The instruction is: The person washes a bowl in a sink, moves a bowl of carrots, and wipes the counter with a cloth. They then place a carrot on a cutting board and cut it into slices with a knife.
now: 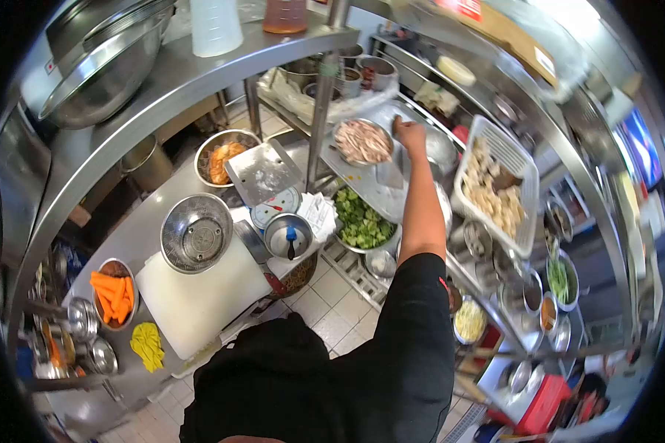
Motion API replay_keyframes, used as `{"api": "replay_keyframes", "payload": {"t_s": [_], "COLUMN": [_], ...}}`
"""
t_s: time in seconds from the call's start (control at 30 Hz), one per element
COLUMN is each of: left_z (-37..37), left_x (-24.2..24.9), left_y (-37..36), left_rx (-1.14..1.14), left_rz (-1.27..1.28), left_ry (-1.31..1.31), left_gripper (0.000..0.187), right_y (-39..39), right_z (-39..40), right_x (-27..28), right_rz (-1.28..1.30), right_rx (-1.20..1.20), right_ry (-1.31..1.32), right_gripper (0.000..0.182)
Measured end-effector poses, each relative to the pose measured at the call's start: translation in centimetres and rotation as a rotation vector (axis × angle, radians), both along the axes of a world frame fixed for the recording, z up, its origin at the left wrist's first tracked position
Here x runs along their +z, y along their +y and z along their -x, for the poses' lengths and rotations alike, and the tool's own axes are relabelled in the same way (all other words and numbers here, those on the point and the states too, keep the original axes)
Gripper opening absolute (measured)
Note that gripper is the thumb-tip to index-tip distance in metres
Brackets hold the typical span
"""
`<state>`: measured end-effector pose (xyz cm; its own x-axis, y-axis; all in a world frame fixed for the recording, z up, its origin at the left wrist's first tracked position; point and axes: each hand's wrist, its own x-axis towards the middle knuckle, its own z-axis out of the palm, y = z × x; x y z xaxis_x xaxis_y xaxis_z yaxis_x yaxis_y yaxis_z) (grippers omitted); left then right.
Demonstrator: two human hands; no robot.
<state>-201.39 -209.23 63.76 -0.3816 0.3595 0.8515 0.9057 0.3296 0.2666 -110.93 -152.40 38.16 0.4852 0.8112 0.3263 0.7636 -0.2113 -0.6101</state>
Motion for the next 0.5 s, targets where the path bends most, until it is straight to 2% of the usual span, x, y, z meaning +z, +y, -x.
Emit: {"api": "replay_keyframes", "payload": {"t_s": [0.03,0.07,0.1,0.13,0.17,0.2,0.23,0.27,0.3,0.33,0.37,0.4,0.47,0.5], "left_z": [4.1,8.3,5.5,5.3,3.9,2.2,0.9,0.4,0.3,-0.3,-0.9,-1.1,-1.8,-2.3], "left_x": [-4.8,-9.6,-11.0,-14.2,-15.6,-17.6,-18.3,-19.6,-21.6,-23.0,-24.4,-26.2,-29.4,-30.6], "left_y": [-1.5,-3.1,-2.3,-2.7,-2.6,-2.2,-2.8,-3.4,-4.4,-5.2,-6.0,-7.0,-8.1,-8.3], "left_rx": [-0.027,-0.043,-0.068,-0.165,-0.206,-0.139,-0.122,-0.048,-0.125,-0.103,-0.093,-0.076,-0.054,-0.043], "left_rz": [0.123,0.250,0.370,0.411,0.538,0.486,0.607,0.677,0.579,0.539,0.500,0.452,0.404,0.407], "left_ry": [-0.119,-0.234,-0.532,-0.614,-0.738,-0.767,-0.854,-0.818,-0.848,-0.889,-0.925,-0.974,-1.043,-1.066], "left_gripper": [0.060,0.036,0.034,0.032,0.029,0.027,0.025,0.022,0.020,0.019,0.019,0.018,0.016,0.016], "right_y": [3.1,6.3,8.5,9.9,13.3,14.8,16.1,17.8,17.1,15.5,14.0,13.1,12.7,13.4], "right_z": [-1.8,-4.2,-5.9,-7.5,-11.2,-13.0,-14.7,-16.0,-15.1,-12.6,-9.3,-7.7,-7.8,-8.5], "right_x": [-1.2,-3.4,-4.3,-5.5,-9.0,-10.3,-11.6,-13.7,-12.9,-10.1,-7.9,-6.5,-6.7,-6.8], "right_rz": [0.040,0.050,0.034,0.010,-0.089,-0.034,-0.078,0.053,0.227,0.399,0.457,0.512,0.417,0.462], "right_rx": [0.035,0.148,0.264,0.340,0.381,0.431,0.543,0.427,0.392,0.464,0.218,0.180,0.063,0.088], "right_ry": [-0.109,-0.455,-0.800,-1.103,-1.259,-1.345,-1.358,-1.119,-1.058,-1.138,-0.721,-0.735,-0.542,-0.588], "right_gripper": [0.022,0.026,0.030,0.037,0.036,0.027,0.017,0.012,0.018,0.029,0.042,0.048,0.056,0.062]}}
